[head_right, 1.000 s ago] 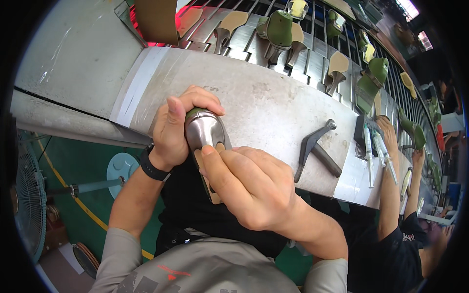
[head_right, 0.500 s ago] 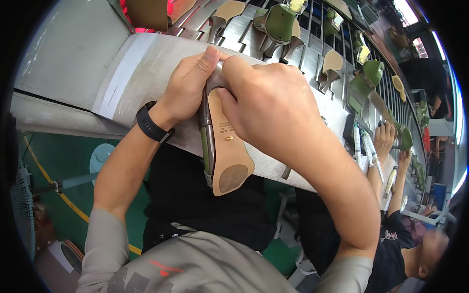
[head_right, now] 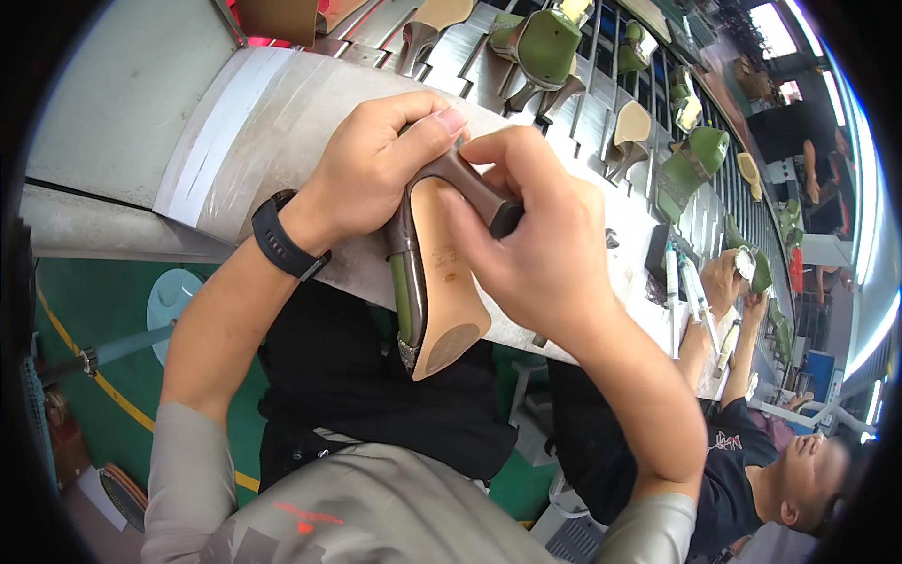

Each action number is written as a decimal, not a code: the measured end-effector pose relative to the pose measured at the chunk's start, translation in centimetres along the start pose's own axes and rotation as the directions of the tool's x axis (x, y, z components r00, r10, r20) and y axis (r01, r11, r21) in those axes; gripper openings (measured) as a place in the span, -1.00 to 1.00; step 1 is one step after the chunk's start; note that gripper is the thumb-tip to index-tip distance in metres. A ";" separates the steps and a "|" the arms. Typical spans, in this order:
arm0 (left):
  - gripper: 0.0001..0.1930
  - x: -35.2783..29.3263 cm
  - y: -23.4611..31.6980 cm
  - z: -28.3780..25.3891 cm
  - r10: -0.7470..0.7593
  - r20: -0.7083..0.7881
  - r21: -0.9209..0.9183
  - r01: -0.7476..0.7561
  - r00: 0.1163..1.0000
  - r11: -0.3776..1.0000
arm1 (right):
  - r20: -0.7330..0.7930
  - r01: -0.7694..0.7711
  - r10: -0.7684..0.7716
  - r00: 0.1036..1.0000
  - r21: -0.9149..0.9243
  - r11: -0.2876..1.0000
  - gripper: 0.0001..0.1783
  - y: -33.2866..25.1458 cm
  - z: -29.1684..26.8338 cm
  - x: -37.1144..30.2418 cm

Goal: The person assembles high-heeled shoes by taking shoe lasts and soles from a conveyor, pressing each sole onto a last by hand, hammering the seams with a hammer, and placing the finished shoes back onto the conveyor.

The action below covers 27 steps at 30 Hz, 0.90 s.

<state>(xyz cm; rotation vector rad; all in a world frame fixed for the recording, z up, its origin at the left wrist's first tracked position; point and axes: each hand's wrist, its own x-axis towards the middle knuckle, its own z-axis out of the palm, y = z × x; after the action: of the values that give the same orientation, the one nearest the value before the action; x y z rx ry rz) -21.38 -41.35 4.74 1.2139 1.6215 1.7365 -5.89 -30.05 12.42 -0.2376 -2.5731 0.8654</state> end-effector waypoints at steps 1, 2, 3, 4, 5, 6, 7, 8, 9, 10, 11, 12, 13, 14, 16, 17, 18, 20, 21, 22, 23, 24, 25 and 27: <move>-0.58 -0.2 0.1 0.1 0.010 -0.030 -0.011 -0.010 1.000 1.000 | 0.006 0.004 -0.004 1.000 -0.006 1.000 -0.71 0.2 -0.3 -0.4; -0.58 -0.2 0.2 0.0 0.012 -0.037 -0.018 -0.013 0.999 1.000 | 0.154 -0.191 0.185 0.971 0.021 0.981 -0.71 0.6 -1.0 -0.8; -0.57 -0.1 0.3 -0.2 0.013 -0.029 -0.010 -0.013 1.000 1.000 | 0.300 -0.380 0.358 0.884 0.018 0.925 -0.69 0.9 -1.3 -1.0; -0.56 -0.1 0.4 -0.1 0.009 -0.017 -0.001 -0.009 1.000 1.000 | 0.432 -0.545 0.411 0.803 0.252 0.800 -0.64 1.1 -1.1 -1.1; -0.56 -0.2 0.3 0.0 0.008 -0.023 -0.006 -0.008 1.000 1.000 | 0.437 -0.547 0.412 0.800 0.245 0.801 -0.64 1.3 -1.0 -1.3; -0.56 -0.3 0.1 0.1 0.008 -0.039 0.006 -0.008 0.999 1.000 | 0.464 -0.554 0.399 0.791 0.263 0.790 -0.64 1.5 -0.9 -1.4; -0.55 -0.3 0.0 0.1 0.010 -0.053 0.017 -0.009 0.999 1.000 | 0.489 -0.561 0.388 0.781 0.279 0.779 -0.63 1.6 -0.8 -1.4; -0.55 -0.3 -0.1 0.1 0.009 -0.058 0.010 -0.008 0.998 1.000 | 0.486 -0.550 0.382 0.786 0.268 0.791 -0.61 1.1 -0.7 -1.1; -0.55 -0.3 -0.1 0.1 0.019 -0.071 0.006 -0.018 0.997 1.000 | 0.490 -0.552 0.384 0.783 0.261 0.792 -0.61 0.8 -0.6 -0.9; -0.56 -0.4 -0.1 0.1 0.026 -0.084 0.004 -0.026 0.996 1.000 | 0.486 -0.552 0.394 0.780 0.238 0.799 -0.59 0.6 -0.5 -0.7; -0.56 -0.4 0.0 0.1 0.023 -0.088 -0.001 -0.023 0.996 1.000 | 0.482 -0.553 0.405 0.777 0.215 0.805 -0.57 0.5 -0.4 -0.6; -0.56 -0.4 0.0 0.2 0.008 -0.093 -0.003 -0.008 0.996 1.000 | 0.486 -0.555 0.406 0.774 0.211 0.805 -0.57 0.6 -0.4 -0.6; -0.57 -0.4 0.0 0.2 -0.005 -0.099 -0.006 0.005 0.995 1.000 | 0.480 -0.549 0.410 0.776 0.191 0.814 -0.55 0.7 -0.4 -0.6; -0.57 -0.3 0.0 0.2 -0.007 -0.103 -0.009 0.007 0.995 1.000 | 0.472 -0.542 0.414 0.778 0.171 0.823 -0.54 0.7 -0.4 -0.5; -0.58 -0.2 -0.1 0.3 0.007 -0.123 0.025 -0.004 0.992 1.000 | 0.462 -0.545 0.427 0.777 0.156 0.824 -0.53 0.6 -0.3 -0.5; -0.58 -0.1 -0.1 0.3 0.004 -0.125 0.023 -0.002 0.992 1.000 | 0.448 -0.547 0.438 0.779 0.145 0.825 -0.52 0.6 -0.2 -0.4; -0.59 -0.1 0.1 0.5 0.019 -0.141 0.017 -0.017 0.990 1.000 | 0.450 -0.548 0.439 0.778 0.143 0.824 -0.52 0.5 -0.1 -0.4; -0.59 -0.1 0.0 0.5 0.030 -0.158 0.009 -0.029 0.987 1.000 | 0.399 -0.505 0.432 0.809 0.093 0.858 -0.51 0.4 0.1 -0.5; -0.60 -0.1 0.0 0.5 0.020 -0.162 0.029 -0.015 0.987 0.999 | 0.400 -0.506 0.433 0.807 0.092 0.858 -0.51 0.2 0.3 -0.6; -0.60 0.0 0.0 0.5 0.015 -0.165 0.049 -0.007 0.986 0.999 | 0.382 -0.521 0.444 0.811 0.124 0.845 -0.52 0.0 0.6 -0.5; -0.60 0.1 0.1 0.4 0.019 -0.165 0.046 -0.012 0.986 0.999 | 0.364 -0.534 0.454 0.813 0.157 0.831 -0.52 0.0 0.7 -0.5; -0.60 0.0 0.2 0.2 0.000 -0.150 0.048 0.007 0.989 0.999 | 0.380 -0.533 0.444 0.812 0.170 0.829 -0.50 0.4 0.7 -0.5; -0.60 0.0 0.2 0.0 -0.019 -0.135 0.051 0.026 0.991 0.998 | 0.376 -0.531 0.445 0.813 0.167 0.830 -0.50 0.8 0.8 -0.6; -0.60 0.0 0.0 0.0 -0.003 -0.140 0.025 0.007 0.990 1.000 | 0.404 -0.573 0.464 0.788 0.205 0.794 -0.46 1.2 1.0 -0.6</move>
<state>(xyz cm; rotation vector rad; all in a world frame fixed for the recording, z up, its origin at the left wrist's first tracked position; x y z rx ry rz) -21.38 -41.39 4.70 1.1206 1.7298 1.8390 -5.80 -29.83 10.75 -0.8071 -2.6442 1.6391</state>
